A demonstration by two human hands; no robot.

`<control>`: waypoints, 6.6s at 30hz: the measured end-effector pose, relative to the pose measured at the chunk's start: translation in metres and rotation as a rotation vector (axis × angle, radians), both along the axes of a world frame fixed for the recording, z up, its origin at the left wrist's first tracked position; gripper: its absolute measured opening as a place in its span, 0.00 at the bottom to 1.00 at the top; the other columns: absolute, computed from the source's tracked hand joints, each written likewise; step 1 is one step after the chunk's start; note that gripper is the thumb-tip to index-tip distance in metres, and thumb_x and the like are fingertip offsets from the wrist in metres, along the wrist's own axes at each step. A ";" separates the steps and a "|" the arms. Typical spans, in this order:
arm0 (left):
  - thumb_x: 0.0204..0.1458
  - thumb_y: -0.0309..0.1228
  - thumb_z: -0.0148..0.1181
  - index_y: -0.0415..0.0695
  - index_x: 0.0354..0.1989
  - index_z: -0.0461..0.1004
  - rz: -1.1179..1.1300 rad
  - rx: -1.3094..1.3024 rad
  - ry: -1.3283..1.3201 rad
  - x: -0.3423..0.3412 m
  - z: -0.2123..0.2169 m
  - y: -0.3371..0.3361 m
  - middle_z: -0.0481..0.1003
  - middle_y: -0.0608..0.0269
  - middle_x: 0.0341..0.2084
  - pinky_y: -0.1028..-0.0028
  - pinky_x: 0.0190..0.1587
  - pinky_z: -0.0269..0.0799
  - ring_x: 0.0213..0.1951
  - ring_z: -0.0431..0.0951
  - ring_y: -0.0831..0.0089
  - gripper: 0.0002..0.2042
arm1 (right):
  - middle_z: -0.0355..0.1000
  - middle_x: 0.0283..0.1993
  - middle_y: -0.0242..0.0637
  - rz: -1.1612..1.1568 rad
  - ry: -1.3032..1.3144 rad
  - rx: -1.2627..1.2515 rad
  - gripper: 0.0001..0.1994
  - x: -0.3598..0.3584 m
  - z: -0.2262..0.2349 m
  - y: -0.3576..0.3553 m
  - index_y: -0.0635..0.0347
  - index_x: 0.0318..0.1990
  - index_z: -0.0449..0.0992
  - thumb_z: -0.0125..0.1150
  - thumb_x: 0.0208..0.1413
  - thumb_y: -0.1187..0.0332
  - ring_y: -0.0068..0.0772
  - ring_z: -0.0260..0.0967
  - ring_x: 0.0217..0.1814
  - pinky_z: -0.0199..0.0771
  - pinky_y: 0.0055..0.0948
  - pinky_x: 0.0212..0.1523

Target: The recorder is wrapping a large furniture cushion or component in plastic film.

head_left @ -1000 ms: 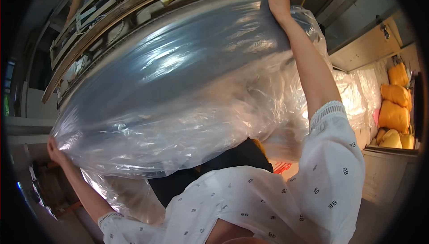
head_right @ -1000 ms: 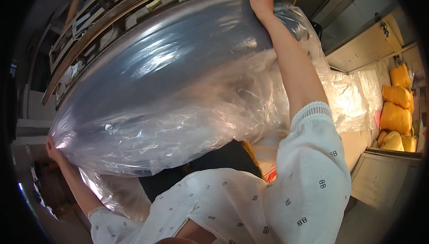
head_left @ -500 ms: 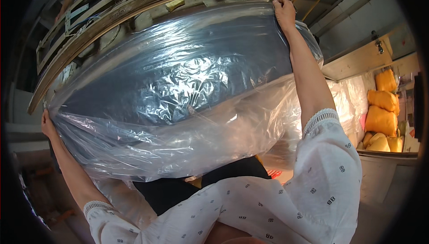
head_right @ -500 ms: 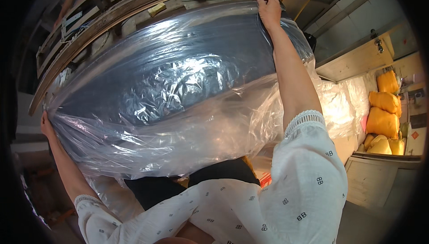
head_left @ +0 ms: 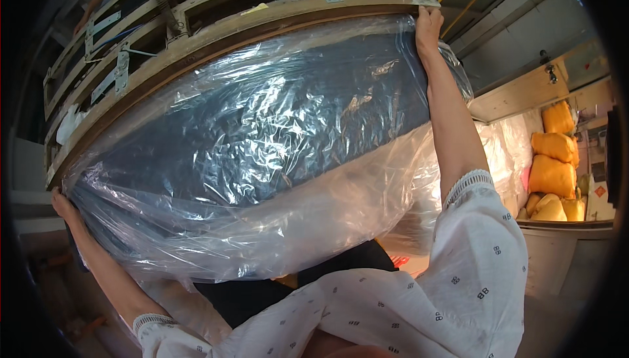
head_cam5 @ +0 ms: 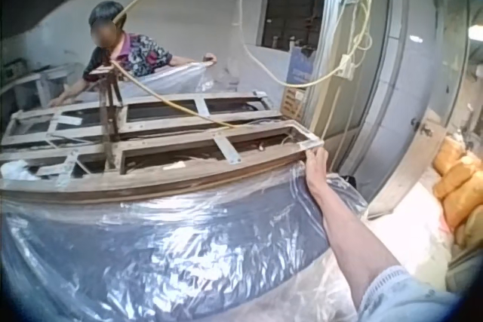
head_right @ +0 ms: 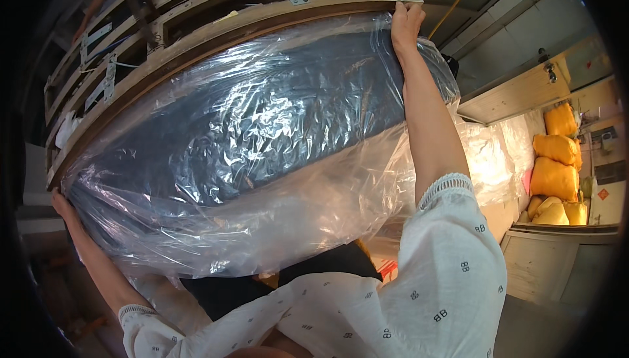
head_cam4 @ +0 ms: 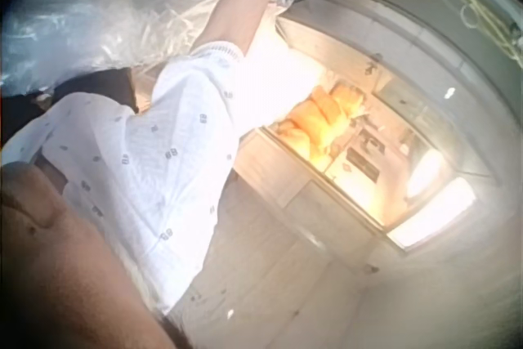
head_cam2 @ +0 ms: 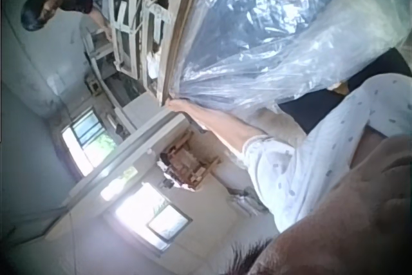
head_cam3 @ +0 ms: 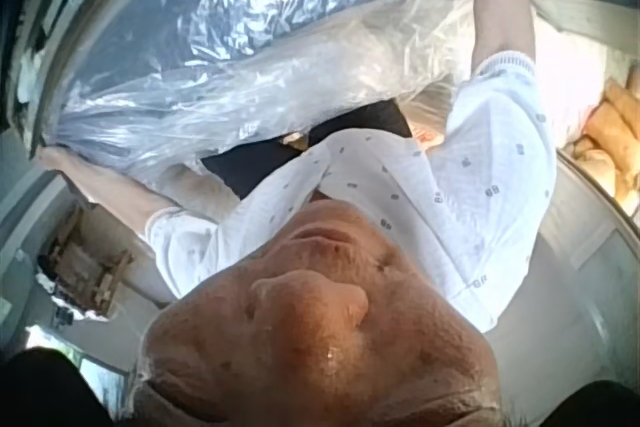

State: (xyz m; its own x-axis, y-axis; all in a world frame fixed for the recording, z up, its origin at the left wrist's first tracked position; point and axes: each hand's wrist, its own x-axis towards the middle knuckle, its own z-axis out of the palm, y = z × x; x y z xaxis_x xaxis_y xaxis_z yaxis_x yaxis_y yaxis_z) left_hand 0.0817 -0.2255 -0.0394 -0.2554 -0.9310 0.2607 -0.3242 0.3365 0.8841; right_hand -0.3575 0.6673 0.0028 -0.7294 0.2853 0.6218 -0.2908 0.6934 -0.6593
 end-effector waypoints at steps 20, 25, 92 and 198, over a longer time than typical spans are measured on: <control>0.53 0.42 0.54 0.41 0.53 0.68 -0.001 -0.249 -0.134 0.179 0.195 0.112 0.69 0.59 0.50 0.72 0.52 0.61 0.48 0.68 0.68 0.23 | 0.65 0.34 0.31 0.603 -0.422 -0.971 0.13 0.150 0.029 -0.041 0.62 0.43 0.64 0.50 0.57 0.62 0.23 0.65 0.33 0.68 0.20 0.33; 0.54 0.39 0.52 0.33 0.53 0.65 0.108 -0.234 0.032 0.306 0.195 0.123 0.66 0.55 0.53 0.72 0.56 0.57 0.52 0.66 0.66 0.23 | 0.68 0.37 0.32 0.856 -0.802 -0.685 0.18 0.187 0.047 -0.055 0.63 0.45 0.66 0.56 0.53 0.60 0.17 0.63 0.28 0.63 0.14 0.24; 0.55 0.34 0.49 0.37 0.39 0.70 -0.024 -0.668 -0.191 0.093 0.058 0.140 0.72 0.51 0.34 0.71 0.45 0.65 0.38 0.71 0.63 0.12 | 0.74 0.31 0.39 -0.165 -0.871 1.569 0.06 0.222 0.013 0.327 0.54 0.32 0.77 0.55 0.47 0.68 0.40 0.72 0.36 0.68 0.44 0.43; 0.53 0.37 0.53 0.36 0.41 0.71 -0.141 -0.630 -0.259 0.061 0.002 0.065 0.73 0.52 0.36 0.71 0.43 0.66 0.38 0.73 0.62 0.15 | 0.70 0.42 0.33 -0.480 0.859 1.021 0.20 0.321 0.248 0.111 0.50 0.49 0.71 0.60 0.46 0.64 0.39 0.66 0.43 0.64 0.35 0.44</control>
State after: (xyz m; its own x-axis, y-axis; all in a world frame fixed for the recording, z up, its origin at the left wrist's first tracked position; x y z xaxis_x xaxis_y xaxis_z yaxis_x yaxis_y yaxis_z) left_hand 0.1425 -0.1600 -0.0373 -0.4900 -0.5753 0.6549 -0.4139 0.8148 0.4061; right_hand -0.0364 0.7778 0.2507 0.0129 -0.4442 0.8958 0.0580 0.8947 0.4428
